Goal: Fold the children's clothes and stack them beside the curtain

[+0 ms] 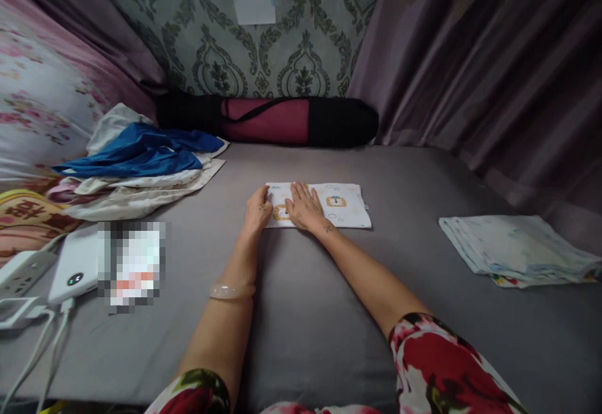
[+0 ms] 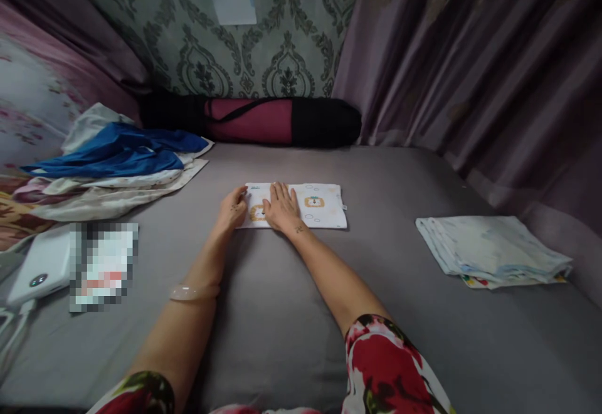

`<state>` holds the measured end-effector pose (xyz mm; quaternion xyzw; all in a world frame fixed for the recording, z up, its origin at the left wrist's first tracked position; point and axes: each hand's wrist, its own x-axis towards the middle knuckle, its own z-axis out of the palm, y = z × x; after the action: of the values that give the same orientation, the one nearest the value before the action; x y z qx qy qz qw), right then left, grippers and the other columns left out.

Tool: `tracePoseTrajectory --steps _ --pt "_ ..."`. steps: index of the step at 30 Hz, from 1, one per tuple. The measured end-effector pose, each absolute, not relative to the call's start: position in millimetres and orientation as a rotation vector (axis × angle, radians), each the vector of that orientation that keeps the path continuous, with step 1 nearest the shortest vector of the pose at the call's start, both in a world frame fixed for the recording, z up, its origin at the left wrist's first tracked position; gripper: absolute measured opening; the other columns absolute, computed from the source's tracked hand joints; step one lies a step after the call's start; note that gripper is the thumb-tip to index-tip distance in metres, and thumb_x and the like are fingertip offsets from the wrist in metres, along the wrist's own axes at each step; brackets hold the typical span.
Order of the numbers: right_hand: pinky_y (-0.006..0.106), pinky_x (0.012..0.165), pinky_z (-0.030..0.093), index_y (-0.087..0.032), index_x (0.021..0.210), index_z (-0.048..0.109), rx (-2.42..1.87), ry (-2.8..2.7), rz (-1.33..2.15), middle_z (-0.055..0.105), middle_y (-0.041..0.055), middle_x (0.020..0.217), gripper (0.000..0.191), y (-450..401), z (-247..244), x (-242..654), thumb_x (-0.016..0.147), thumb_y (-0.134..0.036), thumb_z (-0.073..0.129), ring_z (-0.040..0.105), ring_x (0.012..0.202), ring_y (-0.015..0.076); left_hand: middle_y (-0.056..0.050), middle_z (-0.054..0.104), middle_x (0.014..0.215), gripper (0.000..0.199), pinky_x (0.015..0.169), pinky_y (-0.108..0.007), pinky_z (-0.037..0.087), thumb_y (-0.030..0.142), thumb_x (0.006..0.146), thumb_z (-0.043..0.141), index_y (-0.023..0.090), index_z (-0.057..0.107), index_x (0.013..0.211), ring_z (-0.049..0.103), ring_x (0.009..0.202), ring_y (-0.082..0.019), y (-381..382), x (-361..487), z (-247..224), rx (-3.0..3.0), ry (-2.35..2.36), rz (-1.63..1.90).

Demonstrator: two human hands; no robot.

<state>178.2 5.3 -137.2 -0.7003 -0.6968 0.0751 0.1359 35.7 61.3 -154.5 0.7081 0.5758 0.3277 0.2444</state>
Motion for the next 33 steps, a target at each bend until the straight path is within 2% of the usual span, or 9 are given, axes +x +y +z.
tracePoseTrajectory --steps 3,7,10,14,18,21,28,33 --pt "0.045 0.12 0.009 -0.003 0.152 0.028 -2.051 -2.018 0.226 0.024 0.0152 0.16 0.06 8 -137 176 0.101 -0.036 0.029 0.019 0.148 0.0262 -0.014 0.066 0.126 0.047 0.106 -0.04 0.043 0.008 0.083 0.041 0.013 0.063 0.124 0.06 0.119 -0.025 64 33 -154 1.882 1.616 0.903" --pt "0.044 0.12 0.007 -0.002 0.151 0.03 -2.043 -2.026 0.211 0.024 0.0169 0.16 0.061 13 -137 168 0.101 -0.036 0.029 0.017 0.148 0.026 -0.011 0.069 0.12 0.045 0.104 -0.041 0.046 0.011 0.081 0.041 0.016 0.066 0.118 0.061 0.117 -0.025 69 29 -158 1.825 1.614 0.986" --pt "0.044 0.12 0.005 -0.002 0.151 0.03 -2.011 -2.041 0.196 0.023 0.0167 0.16 0.06 16 -138 163 0.101 -0.036 0.027 0.015 0.149 0.0249 -0.011 0.07 0.119 0.044 0.103 -0.039 0.046 0.012 0.08 0.042 0.016 0.066 0.116 0.062 0.117 -0.024 72 26 -160 1.776 1.619 1.029" --pt "0.046 0.12 0.007 -0.001 0.15 0.03 -2.055 -2.025 0.252 0.024 0.018 0.16 0.061 19 -137 157 0.101 -0.036 0.029 0.017 0.148 0.0269 -0.015 0.069 0.12 0.044 0.103 -0.035 0.046 0.012 0.079 0.04 0.011 0.065 0.115 0.063 0.115 -0.023 76 22 -161 1.7 1.6 1.073" --pt "0.046 0.12 0.007 -0.001 0.149 0.032 -2.006 -2.026 0.207 0.026 0.0184 0.159 0.06 22 -138 146 0.101 -0.035 0.029 0.019 0.148 0.0269 -0.012 0.071 0.112 0.042 0.101 -0.037 0.048 0.014 0.079 0.04 0.014 0.067 0.111 0.065 0.109 -0.022 79 19 -161 1.632 1.591 1.152" --pt "0.046 0.12 0.006 -0.001 0.149 0.033 -1.98 -2.034 0.179 0.028 0.0172 0.158 0.059 24 -141 139 0.101 -0.034 0.028 0.019 0.148 0.0264 -0.013 0.071 0.111 0.041 0.101 -0.037 0.048 0.015 0.078 0.039 0.012 0.068 0.108 0.065 0.109 -0.022 80 18 -160 1.608 1.593 1.176" --pt "0.047 0.12 0.009 -0.002 0.15 0.032 -1.922 -2.129 0.176 0.026 0.0165 0.159 0.058 26 -137 121 0.102 -0.033 0.025 0.017 0.148 0.026 -0.013 0.071 0.11 0.041 0.101 -0.035 0.048 0.015 0.079 0.038 0.012 0.067 0.108 0.065 0.109 -0.021 79 18 -156 1.589 1.58 1.182" --pt "0.048 0.12 0.01 -0.001 0.149 0.033 -1.909 -2.184 0.196 0.024 0.0168 0.16 0.057 23 -138 112 0.101 -0.03 0.027 0.017 0.148 0.0274 -0.012 0.071 0.11 0.042 0.101 -0.038 0.048 0.016 0.078 0.039 0.013 0.067 0.11 0.065 0.108 -0.022 80 17 -157 1.576 1.579 1.186"
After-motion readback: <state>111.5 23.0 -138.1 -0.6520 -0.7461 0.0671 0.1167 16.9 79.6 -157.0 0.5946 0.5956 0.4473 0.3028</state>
